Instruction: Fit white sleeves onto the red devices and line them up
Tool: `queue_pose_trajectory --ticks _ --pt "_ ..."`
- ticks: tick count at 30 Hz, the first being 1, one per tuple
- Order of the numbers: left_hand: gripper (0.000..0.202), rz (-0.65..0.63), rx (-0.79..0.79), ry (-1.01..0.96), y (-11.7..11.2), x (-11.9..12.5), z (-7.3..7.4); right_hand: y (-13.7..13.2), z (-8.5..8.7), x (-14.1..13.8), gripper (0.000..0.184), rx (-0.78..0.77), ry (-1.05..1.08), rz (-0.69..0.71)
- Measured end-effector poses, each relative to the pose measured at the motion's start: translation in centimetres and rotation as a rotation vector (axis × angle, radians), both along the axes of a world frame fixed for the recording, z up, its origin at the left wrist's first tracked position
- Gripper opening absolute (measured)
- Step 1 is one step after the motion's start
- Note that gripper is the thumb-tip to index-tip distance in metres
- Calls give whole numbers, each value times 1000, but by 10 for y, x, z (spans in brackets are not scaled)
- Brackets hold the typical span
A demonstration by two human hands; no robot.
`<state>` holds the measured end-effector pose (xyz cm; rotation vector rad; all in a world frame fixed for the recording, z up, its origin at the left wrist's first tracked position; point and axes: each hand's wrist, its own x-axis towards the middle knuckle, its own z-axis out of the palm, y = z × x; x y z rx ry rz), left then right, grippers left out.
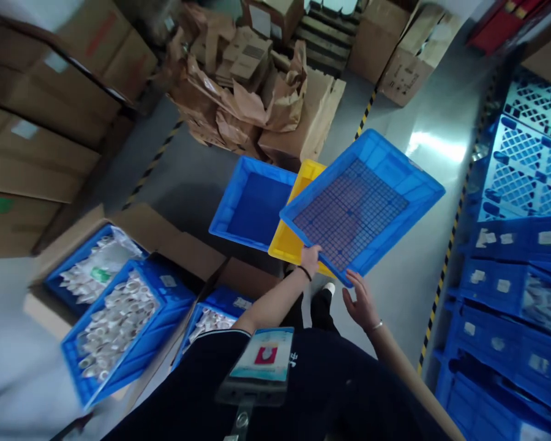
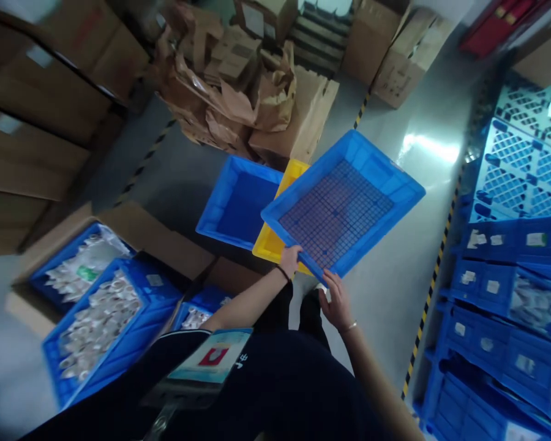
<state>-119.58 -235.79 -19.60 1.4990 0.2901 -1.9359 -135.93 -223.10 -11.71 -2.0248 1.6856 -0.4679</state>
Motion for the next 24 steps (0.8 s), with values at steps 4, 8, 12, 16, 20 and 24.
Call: queue_pose_trajectory --ticks 4,8,12,16,20,24 --pt "33 47 93 -119 5 50 18 38 22 -45 31 -43 -4 -177" --pt "29 94 120 -119 34 104 51 66 26 -87 29 18 35 -302" --pt "22 224 61 -265 33 171 68 88 19 -102 35 172 45 -320" --pt "22 366 16 -528 -4 246 60 106 6 -97 39 373 53 -299" --pt "26 418 38 -720 -32 295 32 118 -7 -89 38 581 82 -263" --pt "30 384 94 -732 -33 297 -9 119 -15 -86 34 759 146 -230"
